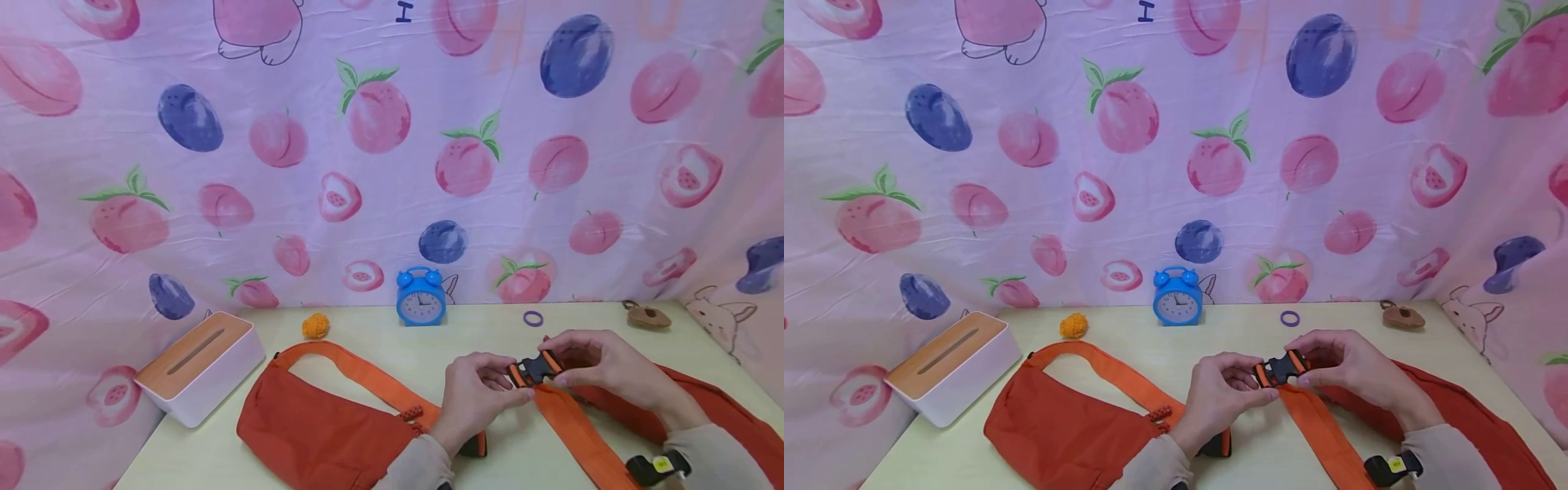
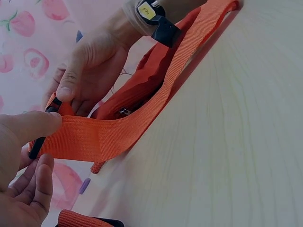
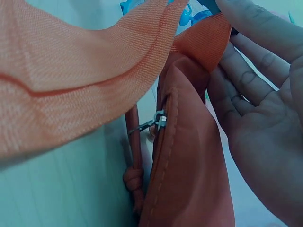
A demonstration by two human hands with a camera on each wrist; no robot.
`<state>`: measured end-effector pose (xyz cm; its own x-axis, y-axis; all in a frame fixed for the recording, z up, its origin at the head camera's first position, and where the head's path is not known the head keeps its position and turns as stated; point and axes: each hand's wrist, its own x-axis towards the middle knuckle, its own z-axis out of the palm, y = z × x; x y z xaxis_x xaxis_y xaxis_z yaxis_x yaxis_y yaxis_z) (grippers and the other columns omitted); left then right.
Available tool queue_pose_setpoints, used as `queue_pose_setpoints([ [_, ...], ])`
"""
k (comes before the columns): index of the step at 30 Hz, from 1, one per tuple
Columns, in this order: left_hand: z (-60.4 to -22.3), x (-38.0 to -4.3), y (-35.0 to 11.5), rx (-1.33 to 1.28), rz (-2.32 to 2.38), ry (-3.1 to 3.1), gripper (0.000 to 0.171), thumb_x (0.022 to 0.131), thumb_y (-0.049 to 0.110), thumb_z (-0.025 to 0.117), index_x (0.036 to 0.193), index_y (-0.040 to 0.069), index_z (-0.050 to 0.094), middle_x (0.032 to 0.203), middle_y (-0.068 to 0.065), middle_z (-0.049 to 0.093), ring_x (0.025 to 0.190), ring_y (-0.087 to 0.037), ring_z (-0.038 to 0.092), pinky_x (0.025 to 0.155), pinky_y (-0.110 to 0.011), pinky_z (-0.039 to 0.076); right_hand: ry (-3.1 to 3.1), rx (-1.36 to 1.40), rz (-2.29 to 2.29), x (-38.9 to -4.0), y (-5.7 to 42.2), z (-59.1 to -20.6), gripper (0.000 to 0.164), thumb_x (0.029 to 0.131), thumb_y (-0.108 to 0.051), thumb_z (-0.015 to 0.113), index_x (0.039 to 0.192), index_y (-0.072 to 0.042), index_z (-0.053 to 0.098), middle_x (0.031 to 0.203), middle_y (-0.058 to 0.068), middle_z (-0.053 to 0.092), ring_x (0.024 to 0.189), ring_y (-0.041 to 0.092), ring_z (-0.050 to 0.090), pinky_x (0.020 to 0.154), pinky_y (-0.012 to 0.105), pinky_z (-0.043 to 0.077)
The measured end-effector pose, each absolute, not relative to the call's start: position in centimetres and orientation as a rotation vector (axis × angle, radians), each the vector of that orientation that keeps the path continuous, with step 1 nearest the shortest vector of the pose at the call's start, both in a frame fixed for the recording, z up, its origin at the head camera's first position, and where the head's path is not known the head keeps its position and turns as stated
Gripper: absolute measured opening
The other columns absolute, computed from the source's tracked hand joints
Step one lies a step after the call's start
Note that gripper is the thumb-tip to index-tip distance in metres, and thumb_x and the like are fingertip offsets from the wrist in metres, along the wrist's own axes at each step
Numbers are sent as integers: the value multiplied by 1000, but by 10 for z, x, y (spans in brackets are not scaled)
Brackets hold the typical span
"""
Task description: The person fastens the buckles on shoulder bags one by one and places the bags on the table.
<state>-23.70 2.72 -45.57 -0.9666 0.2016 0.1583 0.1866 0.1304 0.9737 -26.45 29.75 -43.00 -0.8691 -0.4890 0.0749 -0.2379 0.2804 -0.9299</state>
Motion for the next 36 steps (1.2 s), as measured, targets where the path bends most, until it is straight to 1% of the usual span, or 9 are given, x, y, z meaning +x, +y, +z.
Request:
queue_pose_setpoints([
  [3, -457, -237, 27, 412, 2027, 2351, 42, 71, 20, 98, 110, 19, 82, 87, 5, 72, 72, -11, 71, 68, -23, 59, 2310, -677, -1631, -265, 297, -431, 48, 90, -11, 81, 136, -9, 65, 133, 18, 65, 116, 31, 66, 92, 35, 59],
  [11, -459, -239, 25, 452, 2036, 2353, 44, 71, 22, 98, 111, 19, 82, 89, 7, 71, 73, -10, 71, 68, -23, 60, 2320, -692, -1623, -266, 297, -431, 49, 90, -10, 81, 137, -10, 66, 137, 22, 62, 116, 28, 67, 93, 33, 58],
  [17, -458, -238, 25, 455, 2046, 2362, 42, 70, 21, 99, 108, 23, 83, 89, 6, 71, 72, -10, 70, 67, -24, 59, 2327, -691, -1617, -266, 295, -431, 49, 90, -11, 81, 136, -11, 66, 140, 25, 60, 117, 28, 67, 95, 31, 58],
  [19, -458, -238, 26, 451, 2049, 2362, 41, 70, 21, 99, 108, 23, 83, 89, 5, 71, 72, -10, 70, 67, -24, 59, 2327, -688, -1615, -266, 295, -430, 49, 90, -11, 81, 137, -12, 66, 139, 23, 61, 117, 29, 67, 95, 31, 57],
  [25, -457, -237, 26, 445, 2049, 2367, 43, 69, 21, 99, 109, 20, 83, 90, 4, 71, 73, -10, 70, 68, -23, 59, 2336, -676, -1602, -265, 295, -431, 49, 90, -12, 81, 137, -12, 66, 135, 17, 65, 116, 30, 67, 94, 31, 58],
  [28, -457, -237, 27, 448, 2051, 2369, 43, 69, 21, 99, 109, 20, 83, 89, 4, 71, 73, -10, 70, 68, -23, 59, 2331, -680, -1609, -265, 294, -431, 48, 90, -11, 81, 136, -12, 67, 135, 19, 64, 116, 30, 67, 94, 31, 58],
  [32, -458, -237, 27, 456, 2048, 2372, 41, 69, 22, 99, 107, 23, 83, 89, 5, 71, 72, -10, 71, 67, -24, 59, 2305, -705, -1609, -265, 292, -432, 47, 91, -12, 80, 136, -12, 66, 133, 20, 66, 115, 32, 67, 95, 33, 58],
  [36, -458, -237, 28, 459, 2037, 2384, 40, 69, 23, 99, 106, 26, 83, 88, 6, 71, 72, -10, 70, 67, -24, 59, 2302, -706, -1600, -265, 290, -432, 47, 91, -13, 80, 136, -12, 66, 129, 16, 68, 113, 33, 68, 95, 33, 58],
])
